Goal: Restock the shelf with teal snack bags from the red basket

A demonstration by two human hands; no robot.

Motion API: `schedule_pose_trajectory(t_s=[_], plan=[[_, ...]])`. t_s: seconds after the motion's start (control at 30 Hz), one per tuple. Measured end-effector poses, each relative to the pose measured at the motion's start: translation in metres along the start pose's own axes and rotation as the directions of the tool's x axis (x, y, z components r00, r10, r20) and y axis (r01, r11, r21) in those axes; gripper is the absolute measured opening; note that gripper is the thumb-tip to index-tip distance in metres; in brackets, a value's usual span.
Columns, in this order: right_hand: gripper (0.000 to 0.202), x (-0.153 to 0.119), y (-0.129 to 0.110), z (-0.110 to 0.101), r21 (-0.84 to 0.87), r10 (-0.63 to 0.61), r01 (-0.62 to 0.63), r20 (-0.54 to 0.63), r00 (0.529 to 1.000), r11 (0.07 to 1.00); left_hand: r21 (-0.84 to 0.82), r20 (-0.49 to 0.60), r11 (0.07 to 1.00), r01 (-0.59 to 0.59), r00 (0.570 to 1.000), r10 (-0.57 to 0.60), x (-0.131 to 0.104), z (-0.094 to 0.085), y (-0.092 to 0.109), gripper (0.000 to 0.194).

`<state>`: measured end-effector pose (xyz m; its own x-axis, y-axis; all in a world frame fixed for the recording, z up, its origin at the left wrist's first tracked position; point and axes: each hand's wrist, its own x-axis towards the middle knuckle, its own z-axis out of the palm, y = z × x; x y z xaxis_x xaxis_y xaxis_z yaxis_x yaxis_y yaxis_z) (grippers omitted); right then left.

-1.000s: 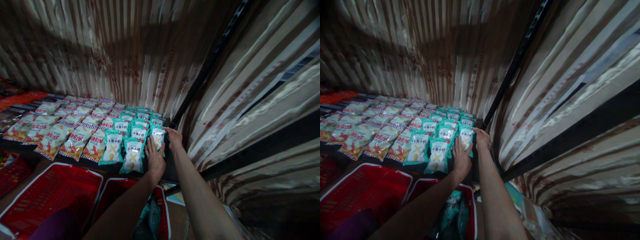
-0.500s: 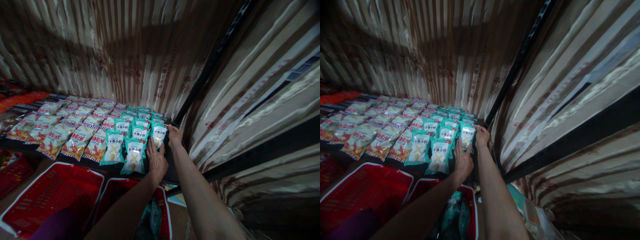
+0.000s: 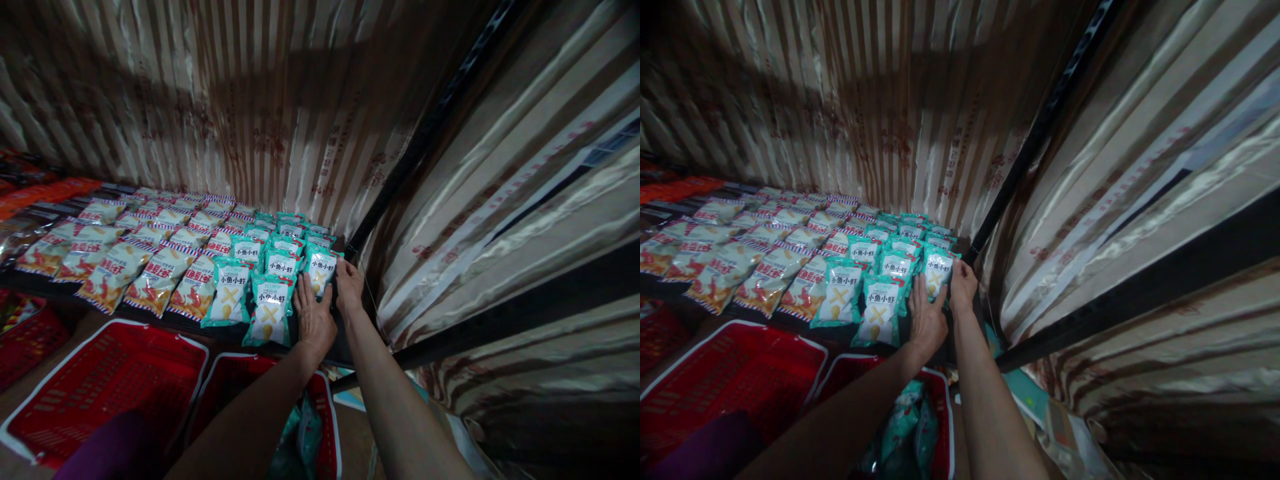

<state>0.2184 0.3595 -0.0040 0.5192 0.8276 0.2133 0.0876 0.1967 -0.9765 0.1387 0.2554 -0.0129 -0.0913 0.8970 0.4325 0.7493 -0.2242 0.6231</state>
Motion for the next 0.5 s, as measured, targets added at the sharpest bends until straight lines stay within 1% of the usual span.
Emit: schedule_pose_trajectory(t_s=[0.1, 0.3, 0.5], plan=[[0.054, -0.007, -0.003, -0.001, 0.012, 0.076, -0.076, -0.009, 0.997, 0.997, 0.000, 0.013, 1.000, 0.014, 1.000, -0.014, 0.000, -0.002, 0.001, 0.059], [0.046, -0.014, -0.005, -0.001, 0.000, 0.098, -0.098, 0.034, 0.995, 0.995, 0.019, -0.002, 1.000, 0.024, 1.000, -0.024, 0.000, -0.003, 0.002, 0.059], [0.050, -0.019, -0.005, -0.001, -0.007, 0.074, -0.074, 0.043, 0.996, 0.997, 0.031, -0.022, 0.999, 0.015, 1.000, -0.014, 0.000, -0.001, 0.000, 0.057]])
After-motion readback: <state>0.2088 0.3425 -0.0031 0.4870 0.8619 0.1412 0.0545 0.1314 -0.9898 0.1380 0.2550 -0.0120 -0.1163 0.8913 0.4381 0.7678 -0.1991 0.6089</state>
